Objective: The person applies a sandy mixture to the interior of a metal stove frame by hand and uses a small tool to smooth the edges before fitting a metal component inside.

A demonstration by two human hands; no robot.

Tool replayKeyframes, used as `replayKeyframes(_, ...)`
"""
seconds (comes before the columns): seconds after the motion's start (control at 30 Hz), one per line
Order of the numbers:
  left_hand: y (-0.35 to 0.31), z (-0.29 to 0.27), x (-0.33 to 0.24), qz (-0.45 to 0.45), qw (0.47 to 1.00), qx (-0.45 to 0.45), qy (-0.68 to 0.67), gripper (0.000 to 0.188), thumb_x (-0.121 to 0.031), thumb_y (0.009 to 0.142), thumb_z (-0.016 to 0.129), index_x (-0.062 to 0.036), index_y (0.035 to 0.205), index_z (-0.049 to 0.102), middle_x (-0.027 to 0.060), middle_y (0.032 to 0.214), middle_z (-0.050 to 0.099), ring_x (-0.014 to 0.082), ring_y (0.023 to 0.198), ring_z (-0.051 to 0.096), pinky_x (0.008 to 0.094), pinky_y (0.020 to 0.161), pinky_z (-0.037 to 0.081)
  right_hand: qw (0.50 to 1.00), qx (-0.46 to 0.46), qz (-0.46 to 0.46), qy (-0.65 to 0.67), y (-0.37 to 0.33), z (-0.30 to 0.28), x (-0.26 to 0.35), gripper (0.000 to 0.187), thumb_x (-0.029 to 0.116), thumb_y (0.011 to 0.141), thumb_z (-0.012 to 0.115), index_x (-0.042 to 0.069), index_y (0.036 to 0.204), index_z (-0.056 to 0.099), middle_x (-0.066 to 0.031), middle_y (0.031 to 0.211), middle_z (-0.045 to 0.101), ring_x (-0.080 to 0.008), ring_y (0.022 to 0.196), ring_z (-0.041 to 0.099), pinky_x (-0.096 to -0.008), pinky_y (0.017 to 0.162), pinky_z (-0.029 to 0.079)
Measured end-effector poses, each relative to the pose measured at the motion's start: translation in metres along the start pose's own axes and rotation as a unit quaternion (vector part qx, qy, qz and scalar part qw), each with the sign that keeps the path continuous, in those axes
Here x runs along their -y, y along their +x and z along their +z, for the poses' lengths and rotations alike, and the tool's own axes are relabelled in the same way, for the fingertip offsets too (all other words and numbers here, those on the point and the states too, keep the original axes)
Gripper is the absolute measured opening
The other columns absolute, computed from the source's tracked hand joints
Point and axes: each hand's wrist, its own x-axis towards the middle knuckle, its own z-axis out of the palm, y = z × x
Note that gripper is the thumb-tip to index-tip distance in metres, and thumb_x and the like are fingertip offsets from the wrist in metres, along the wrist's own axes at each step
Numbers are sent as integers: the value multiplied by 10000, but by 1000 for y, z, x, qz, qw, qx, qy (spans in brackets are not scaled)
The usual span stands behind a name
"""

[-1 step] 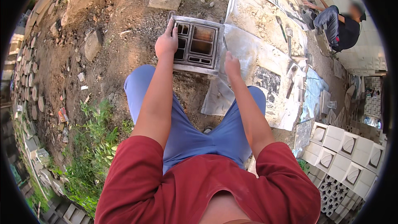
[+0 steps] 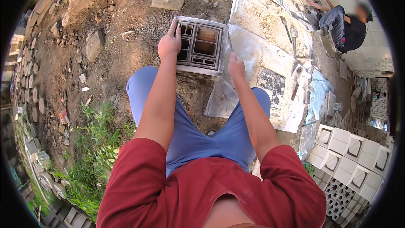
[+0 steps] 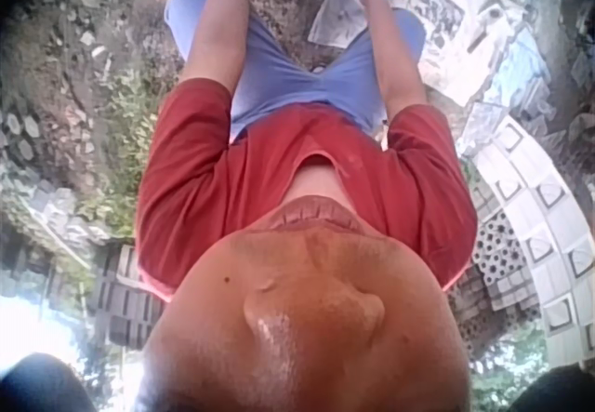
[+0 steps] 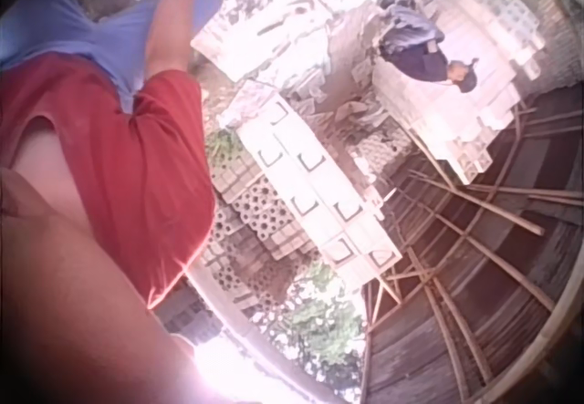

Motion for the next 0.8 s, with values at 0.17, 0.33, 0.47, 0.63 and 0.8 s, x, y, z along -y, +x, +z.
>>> replayKeyframes(0.17, 2, 3, 6, 8, 1000, -4, -15, 521, -549, 1067, 420, -534, 1579, 327, 219, 1013, 759, 418, 922, 734, 534, 792, 576, 993, -71, -93, 4, -40, -14, 17, 546, 421, 1087, 440, -36, 937, 698, -299, 858, 682, -482, 865, 667, -519, 805, 496)
replayKeyframes(0.33, 11, 9, 20, 26, 998, 18, -51, 573, -538, 1068, 423, -480, 1618, 273, 261, 1121, 736, 460, 1025, 707, 550, 894, 553, 982, 2, -178, -55, -102, -38, 21, 468, 391, 1073, 507, -2, 867, 654, -262, 738, 606, -465, 698, 614, -519, 661, 459)
replayKeyframes(0.47, 17, 22, 21, 3, 984, 28, -176, 671, -517, 1077, 401, -237, 1663, 232, 318, 1322, 643, 499, 1231, 609, 537, 1053, 473, 975, 64, -186, -105, -141, -39, 0, 457, 390, 1072, 533, 6, 845, 631, -256, 738, 605, -481, 675, 586, -513, 623, 443)
replayKeyframes(0.63, 38, 35, 32, -3, 964, 50, -263, 623, -488, 1083, 418, -80, 1553, 440, 316, 1415, 591, 471, 1339, 551, 497, 1122, 426, 975, 27, -215, -52, -164, -6, -33, 435, 350, 1091, 509, 5, 848, 615, -266, 729, 595, -493, 688, 583, -521, 613, 429)
replayKeyframes(0.8, 41, 38, 51, -45, 925, 46, -374, 554, -473, 1086, 446, -88, 1474, 542, 269, 1411, 615, 414, 1346, 565, 457, 1125, 430, 979, 47, -192, -54, -171, -4, -9, 430, 336, 1101, 501, 1, 846, 590, -245, 687, 569, -469, 651, 555, -503, 608, 420)
